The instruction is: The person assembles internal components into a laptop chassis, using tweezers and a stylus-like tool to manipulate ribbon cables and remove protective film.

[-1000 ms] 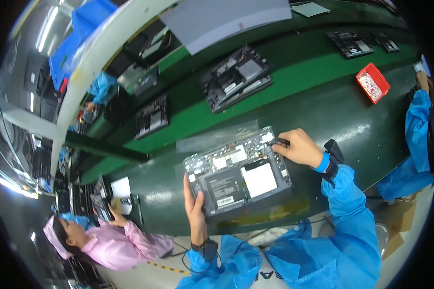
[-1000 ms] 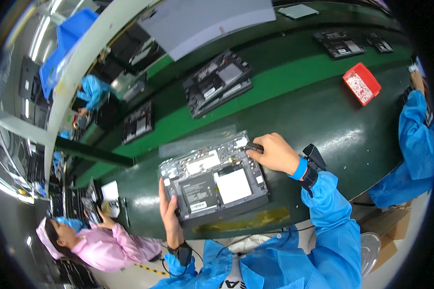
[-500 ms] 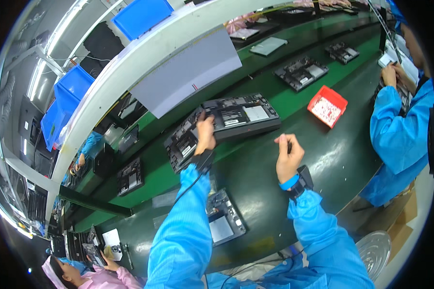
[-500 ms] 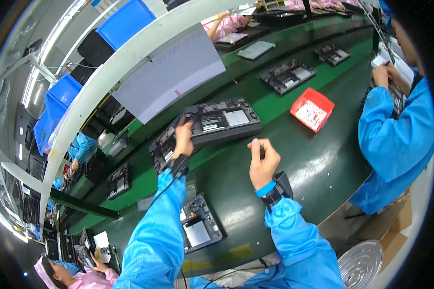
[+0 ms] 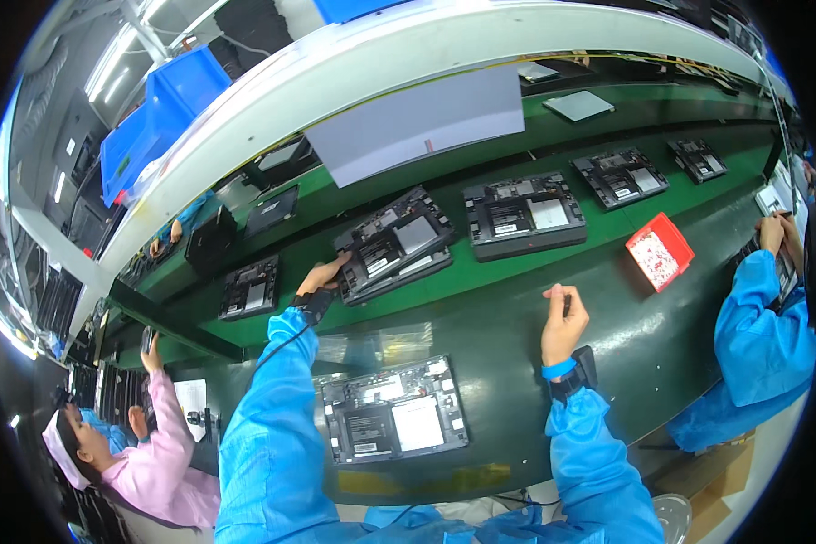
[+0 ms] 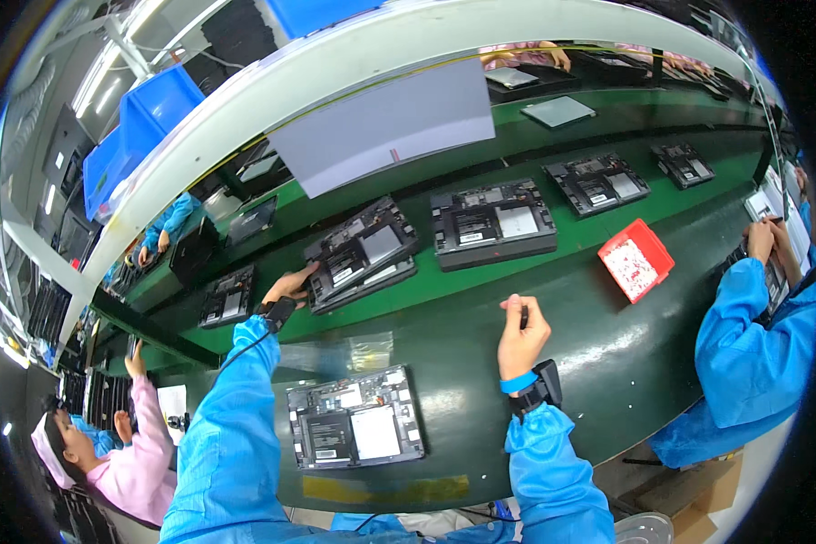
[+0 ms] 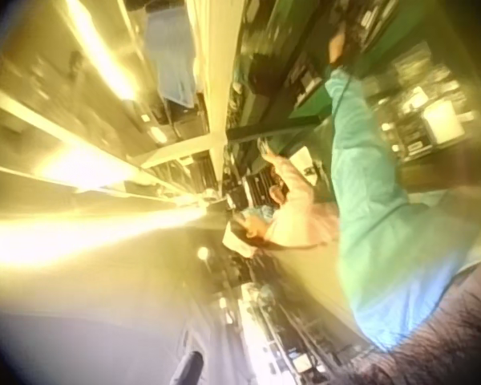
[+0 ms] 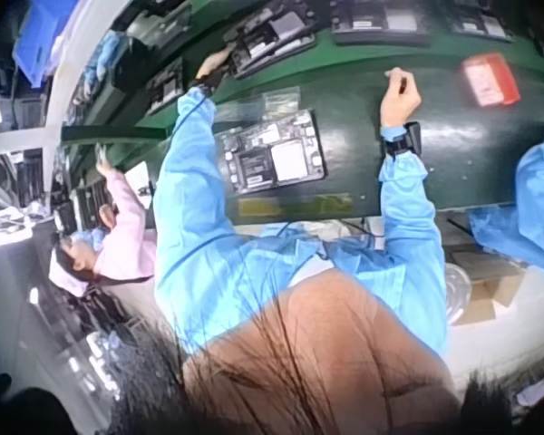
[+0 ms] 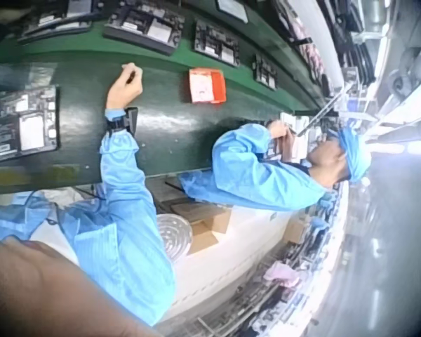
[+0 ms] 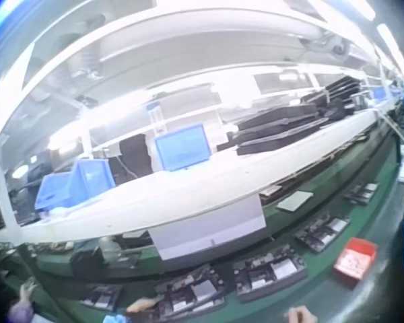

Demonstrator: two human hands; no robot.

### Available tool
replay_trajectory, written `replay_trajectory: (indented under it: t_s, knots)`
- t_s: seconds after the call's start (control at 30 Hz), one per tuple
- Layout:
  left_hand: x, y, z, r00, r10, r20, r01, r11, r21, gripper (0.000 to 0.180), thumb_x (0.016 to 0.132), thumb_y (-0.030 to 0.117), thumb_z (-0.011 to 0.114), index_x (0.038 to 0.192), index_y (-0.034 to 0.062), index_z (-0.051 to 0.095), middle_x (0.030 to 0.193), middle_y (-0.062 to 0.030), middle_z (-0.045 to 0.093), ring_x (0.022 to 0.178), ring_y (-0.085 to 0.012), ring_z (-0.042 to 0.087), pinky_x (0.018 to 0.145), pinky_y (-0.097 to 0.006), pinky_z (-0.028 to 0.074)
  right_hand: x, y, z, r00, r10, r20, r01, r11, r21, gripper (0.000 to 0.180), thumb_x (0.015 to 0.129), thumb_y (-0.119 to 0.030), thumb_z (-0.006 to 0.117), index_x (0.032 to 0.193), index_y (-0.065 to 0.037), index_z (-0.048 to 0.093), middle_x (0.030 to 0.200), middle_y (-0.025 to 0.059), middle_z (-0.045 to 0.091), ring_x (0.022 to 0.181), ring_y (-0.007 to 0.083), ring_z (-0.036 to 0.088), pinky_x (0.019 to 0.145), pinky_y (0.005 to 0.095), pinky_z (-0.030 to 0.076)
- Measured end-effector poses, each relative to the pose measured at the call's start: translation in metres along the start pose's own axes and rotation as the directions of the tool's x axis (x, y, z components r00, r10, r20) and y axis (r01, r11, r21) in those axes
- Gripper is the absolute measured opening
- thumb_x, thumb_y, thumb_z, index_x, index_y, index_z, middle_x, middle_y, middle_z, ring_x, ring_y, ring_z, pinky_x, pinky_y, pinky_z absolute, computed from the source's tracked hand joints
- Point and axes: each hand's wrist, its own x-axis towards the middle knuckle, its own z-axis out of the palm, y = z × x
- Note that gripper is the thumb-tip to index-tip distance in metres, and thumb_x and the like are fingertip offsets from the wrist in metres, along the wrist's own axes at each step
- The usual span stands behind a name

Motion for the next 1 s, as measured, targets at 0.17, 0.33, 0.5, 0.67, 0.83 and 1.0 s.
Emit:
replay_trajectory:
  t_s: [0.17, 0.33, 0.5, 0.67, 0.83, 1.0]
  knots:
    - [0.022, -0.015, 0.032, 0.993, 0.083, 0.080, -0.023, 0.824, -0.567, 0.057, 0.083, 0.043, 0.088, 0.111, -0.0053, 0.072, 0.092, -0.0112, 0.075, 0.074, -0.0208, 0.070, 0.064, -0.033, 0.055, 0.000, 0.012, -0.001, 0.997, 0.034, 0.074, -0.039, 0.997, 0.072, 0.030, 0.107, -0.020, 0.061, 0.084, -0.002, 0.064, 0.065, -0.0077, 0.045, 0.061, 0.0021, 0.035, 0.054, 0.0254, 0.025]
    - [0.022, -0.007, 0.061, 0.986, 0.166, -0.030, -0.149, 0.778, -0.610, 0.063, 0.077, 0.034, 0.090, 0.113, -0.0127, 0.066, 0.104, -0.0182, 0.071, 0.096, -0.0246, 0.067, 0.084, -0.036, 0.054, 0.007, -0.005, 0.004, 0.999, 0.022, 0.041, -0.027, 0.992, 0.121, 0.029, 0.108, -0.025, 0.059, 0.087, -0.006, 0.064, 0.068, -0.0086, 0.042, 0.059, 0.0008, 0.033, 0.052, 0.0229, 0.021]
    - [-0.069, 0.011, 0.017, 0.958, 0.213, -0.190, -0.283, 0.617, -0.735, 0.101, 0.083, 0.025, 0.086, 0.143, -0.0164, 0.017, 0.132, -0.0299, 0.053, 0.118, -0.0289, 0.059, 0.100, -0.038, 0.049, -0.039, -0.108, -0.047, 0.993, 0.048, -0.108, -0.026, 0.981, 0.193, 0.029, 0.108, -0.029, 0.056, 0.092, -0.007, 0.067, 0.069, -0.0075, 0.044, 0.055, 0.0021, 0.034, 0.049, 0.0225, 0.021]
    - [-0.177, -0.032, -0.048, 0.973, 0.230, 0.002, -0.143, 0.612, -0.778, 0.099, 0.086, 0.032, 0.085, 0.148, -0.0088, 0.020, 0.128, -0.0254, 0.056, 0.114, -0.0275, 0.064, 0.091, -0.038, 0.057, -0.125, -0.142, -0.099, 0.994, 0.099, -0.055, -0.091, 0.986, 0.140, 0.026, 0.106, -0.026, 0.055, 0.093, -0.008, 0.067, 0.071, -0.0054, 0.051, 0.056, 0.0015, 0.037, 0.047, 0.0224, 0.019]
    - [-0.296, -0.086, -0.056, 0.978, 0.196, 0.064, -0.069, 0.600, -0.797, 0.074, 0.091, 0.027, 0.082, 0.142, -0.0002, 0.036, 0.120, -0.0173, 0.066, 0.107, -0.0209, 0.067, 0.089, -0.034, 0.058, -0.138, -0.136, -0.026, 0.918, 0.284, 0.278, -0.318, 0.944, 0.083, 0.035, 0.105, -0.025, 0.056, 0.129, -0.003, 0.070, 0.122, 0.0041, 0.071, 0.095, 0.0082, 0.062, 0.055, 0.0195, 0.035]
    - [-0.340, -0.126, -0.023, 0.984, 0.115, 0.134, 0.036, 0.614, -0.788, 0.067, 0.095, 0.023, 0.078, 0.142, 0.0023, 0.036, 0.126, -0.0191, 0.063, 0.112, -0.0212, 0.064, 0.095, -0.036, 0.053, -0.153, -0.087, 0.003, 0.776, 0.420, 0.470, -0.550, 0.815, 0.180, 0.039, 0.102, -0.019, 0.064, 0.131, 0.007, 0.067, 0.118, 0.0109, 0.073, 0.105, 0.0154, 0.067, 0.095, 0.0285, 0.051]
